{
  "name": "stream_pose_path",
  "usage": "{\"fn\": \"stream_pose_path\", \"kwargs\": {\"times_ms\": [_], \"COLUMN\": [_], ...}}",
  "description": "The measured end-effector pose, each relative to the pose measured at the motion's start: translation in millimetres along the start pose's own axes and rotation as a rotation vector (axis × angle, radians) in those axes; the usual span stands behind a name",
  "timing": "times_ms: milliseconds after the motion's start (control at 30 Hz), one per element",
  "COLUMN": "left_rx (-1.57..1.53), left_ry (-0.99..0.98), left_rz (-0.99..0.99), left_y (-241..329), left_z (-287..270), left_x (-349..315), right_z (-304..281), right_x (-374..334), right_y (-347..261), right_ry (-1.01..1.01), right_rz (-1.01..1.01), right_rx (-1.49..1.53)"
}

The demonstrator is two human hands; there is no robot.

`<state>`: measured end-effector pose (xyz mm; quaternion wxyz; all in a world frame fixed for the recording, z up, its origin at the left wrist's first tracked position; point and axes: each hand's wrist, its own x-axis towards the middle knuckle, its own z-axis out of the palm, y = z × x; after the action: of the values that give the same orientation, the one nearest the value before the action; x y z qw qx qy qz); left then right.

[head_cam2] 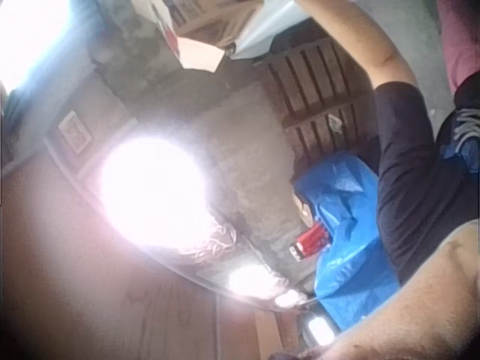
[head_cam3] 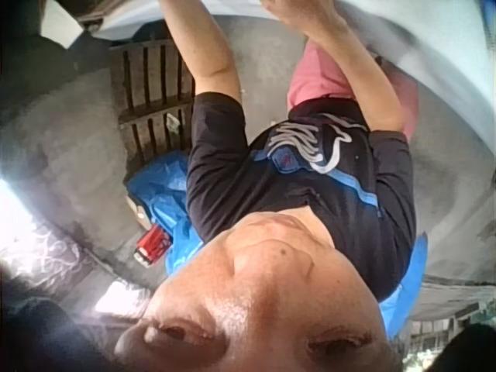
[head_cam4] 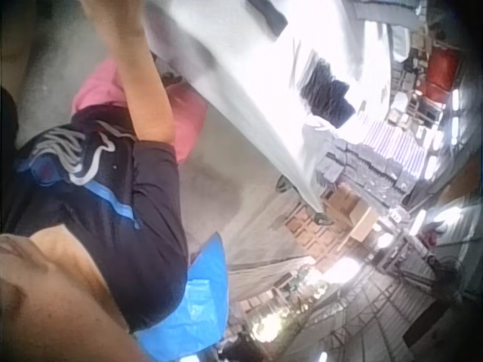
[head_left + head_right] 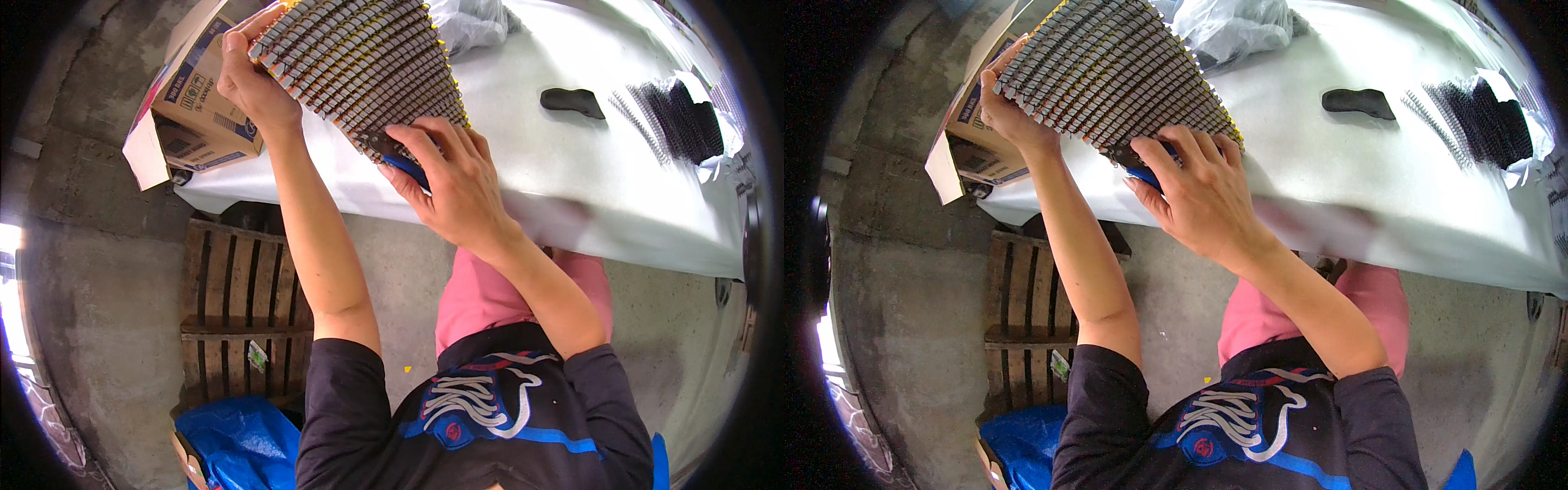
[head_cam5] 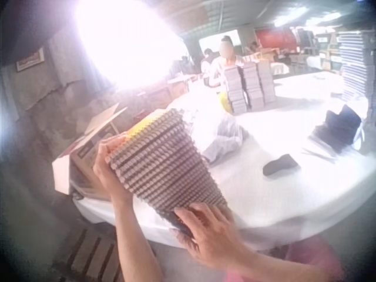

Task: The person uses a pair of snips to trim excess wire from the spiral binding of a stack of yellow notebooks on a production table, then aligns the stack and repeats the process on the other end of the binding.

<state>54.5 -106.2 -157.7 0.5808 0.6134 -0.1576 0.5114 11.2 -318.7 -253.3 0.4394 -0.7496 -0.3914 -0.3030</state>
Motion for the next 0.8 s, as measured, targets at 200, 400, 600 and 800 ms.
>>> {"fn": "stream_pose_path", "kwargs": {"times_ms": [200, 400, 600, 800], "left_rx": [0.128, 0.072, -0.067, -0.019], "left_ry": [-0.037, -0.014, -0.044, 0.01], "left_rz": [0.13, 0.04, -0.005, -0.01], "left_y": [-2, 1, -6, -2], "left_z": [4, 4, -3, 0], "left_x": [-1, -2, 2, 1], "right_z": [4, 7, -6, 1], "right_x": [5, 4, 12, -3], "right_y": [-1, -4, -5, 0], "right_ry": [-0.026, -0.044, -0.528, -0.073], "right_rz": [0.003, 0.009, 0.882, 0.126], "right_rx": [-0.025, 0.025, 1.204, 0.126]}}
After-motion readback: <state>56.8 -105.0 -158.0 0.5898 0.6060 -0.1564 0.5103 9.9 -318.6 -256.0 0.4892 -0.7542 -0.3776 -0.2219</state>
